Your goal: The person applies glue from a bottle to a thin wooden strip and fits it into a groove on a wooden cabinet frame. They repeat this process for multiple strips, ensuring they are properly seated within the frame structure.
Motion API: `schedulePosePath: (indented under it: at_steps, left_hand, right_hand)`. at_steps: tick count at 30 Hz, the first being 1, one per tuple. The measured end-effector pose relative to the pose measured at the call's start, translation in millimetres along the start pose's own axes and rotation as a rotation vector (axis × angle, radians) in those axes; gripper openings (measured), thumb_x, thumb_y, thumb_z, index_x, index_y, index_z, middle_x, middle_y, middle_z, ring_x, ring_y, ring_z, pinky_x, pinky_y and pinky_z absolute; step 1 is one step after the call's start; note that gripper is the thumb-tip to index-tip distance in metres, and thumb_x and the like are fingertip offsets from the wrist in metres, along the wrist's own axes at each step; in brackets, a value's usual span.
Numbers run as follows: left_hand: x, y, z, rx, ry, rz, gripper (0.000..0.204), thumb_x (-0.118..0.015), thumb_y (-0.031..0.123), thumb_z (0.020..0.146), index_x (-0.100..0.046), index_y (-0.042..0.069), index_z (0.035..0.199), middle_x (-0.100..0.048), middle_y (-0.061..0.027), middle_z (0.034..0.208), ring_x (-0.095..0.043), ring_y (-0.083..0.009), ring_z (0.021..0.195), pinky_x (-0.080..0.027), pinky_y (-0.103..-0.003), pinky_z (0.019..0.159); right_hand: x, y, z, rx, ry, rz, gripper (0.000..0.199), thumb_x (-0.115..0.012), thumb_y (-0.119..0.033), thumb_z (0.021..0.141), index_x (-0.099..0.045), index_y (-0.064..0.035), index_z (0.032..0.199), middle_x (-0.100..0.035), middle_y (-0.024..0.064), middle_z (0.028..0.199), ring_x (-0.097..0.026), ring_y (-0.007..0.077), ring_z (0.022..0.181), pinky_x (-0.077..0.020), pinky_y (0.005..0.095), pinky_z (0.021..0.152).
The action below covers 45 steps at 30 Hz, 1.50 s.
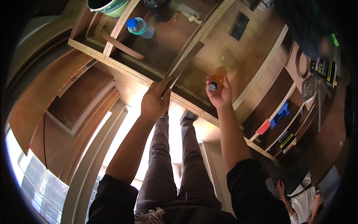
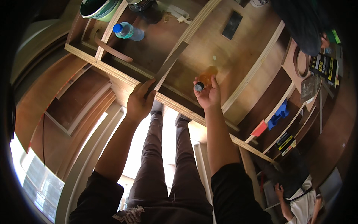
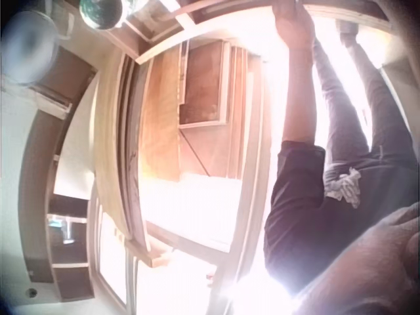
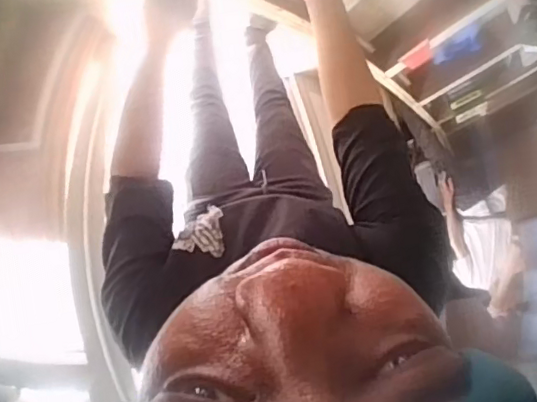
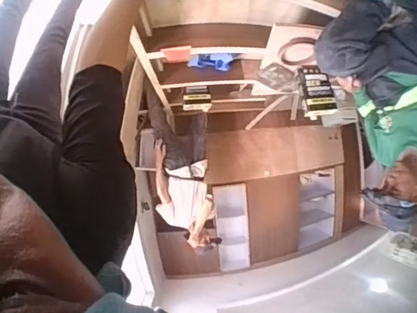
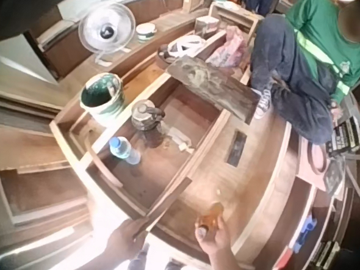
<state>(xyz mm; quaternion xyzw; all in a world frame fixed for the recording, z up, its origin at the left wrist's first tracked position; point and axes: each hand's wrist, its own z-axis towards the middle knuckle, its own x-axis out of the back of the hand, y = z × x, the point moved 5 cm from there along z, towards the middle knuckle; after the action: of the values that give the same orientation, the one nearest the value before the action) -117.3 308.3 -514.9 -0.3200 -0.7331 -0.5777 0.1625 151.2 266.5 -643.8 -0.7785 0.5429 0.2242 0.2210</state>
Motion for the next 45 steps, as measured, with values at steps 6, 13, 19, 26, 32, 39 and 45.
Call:
schedulePosePath:
  at_steps: [6, 13, 19, 26, 32, 39, 45]
  left_hand:
    - [-14.1, -13.4, 12.4, -0.007, 0.039, 0.093, 0.039, -0.063, 0.010, 0.091, -0.064, 0.014, 0.130, -0.062, -0.0153, 0.091, -0.065, -0.0347, 0.074, -0.055, -0.043, 0.066]
    - [-25.1, -16.0, 19.4, -0.012, 0.073, 0.098, 0.040, -0.063, 0.009, 0.090, -0.065, 0.016, 0.129, -0.063, -0.0145, 0.093, -0.067, -0.0346, 0.077, -0.056, -0.044, 0.066]
    - [-30.0, -13.9, 23.0, 0.050, 0.032, 0.128, 0.042, -0.063, 0.011, 0.090, -0.063, 0.019, 0.131, -0.064, -0.0139, 0.098, -0.069, -0.0345, 0.080, -0.058, -0.044, 0.070]
    - [-36.1, -17.7, 24.0, 0.065, 0.018, 0.143, 0.041, -0.060, 0.015, 0.092, -0.062, 0.019, 0.133, -0.065, -0.0152, 0.102, -0.070, -0.0352, 0.083, -0.059, -0.045, 0.073]
    - [-38.9, -20.6, 27.1, 0.082, 0.012, 0.158, 0.041, -0.061, 0.015, 0.092, -0.062, 0.018, 0.133, -0.065, -0.0159, 0.104, -0.070, -0.0354, 0.083, -0.059, -0.045, 0.073]
    - [-40.8, -20.8, 29.0, 0.089, 0.012, 0.152, 0.041, -0.061, 0.016, 0.092, -0.062, 0.019, 0.133, -0.065, -0.0158, 0.104, -0.071, -0.0354, 0.082, -0.060, -0.045, 0.072]
    - [-42.5, -19.3, 32.7, 0.083, 0.017, 0.158, 0.039, -0.061, 0.017, 0.092, -0.063, 0.019, 0.131, -0.066, -0.0160, 0.104, -0.071, -0.0354, 0.081, -0.059, -0.045, 0.071]
  right_hand:
    - [-94.1, -25.1, -27.4, 0.315, -0.234, -0.261, 0.034, -0.070, -0.018, 0.093, -0.059, -0.0116, 0.125, -0.065, 0.0095, 0.124, -0.062, 0.0289, 0.118, -0.0540, 0.0503, 0.096]
    - [-161.4, -59.2, -13.9, 0.520, -0.337, -0.712, 0.047, -0.076, -0.012, 0.089, -0.053, -0.0096, 0.129, -0.062, 0.0100, 0.127, -0.061, 0.0284, 0.119, -0.0546, 0.0513, 0.100]
    - [-163.4, -72.1, 13.9, 0.438, -0.214, -0.677, 0.052, -0.073, -0.032, 0.092, -0.051, -0.0055, 0.130, -0.060, 0.0137, 0.127, -0.062, 0.0348, 0.116, -0.0546, 0.0495, 0.096]
    - [-151.2, -83.3, 38.5, 0.363, -0.124, -0.696, 0.061, -0.071, -0.042, 0.093, -0.048, -0.0041, 0.135, -0.059, 0.0155, 0.129, -0.062, 0.0406, 0.115, -0.0548, 0.0468, 0.094]
    - [-153.5, -84.5, 42.9, 0.396, -0.088, -0.700, 0.058, -0.071, -0.038, 0.094, -0.051, -0.0007, 0.133, -0.060, 0.0185, 0.129, -0.062, 0.0413, 0.117, -0.0574, 0.0445, 0.094]
    - [-155.9, -84.3, 48.5, 0.393, -0.107, -0.717, 0.056, -0.071, -0.036, 0.094, -0.048, -0.0043, 0.133, -0.058, 0.0162, 0.129, -0.062, 0.0402, 0.116, -0.0574, 0.0456, 0.092]
    - [-158.3, -88.0, 48.8, 0.425, -0.136, -0.751, 0.051, -0.074, -0.028, 0.092, -0.048, -0.0049, 0.130, -0.061, 0.0149, 0.123, -0.065, 0.0357, 0.111, -0.0604, 0.0434, 0.088]
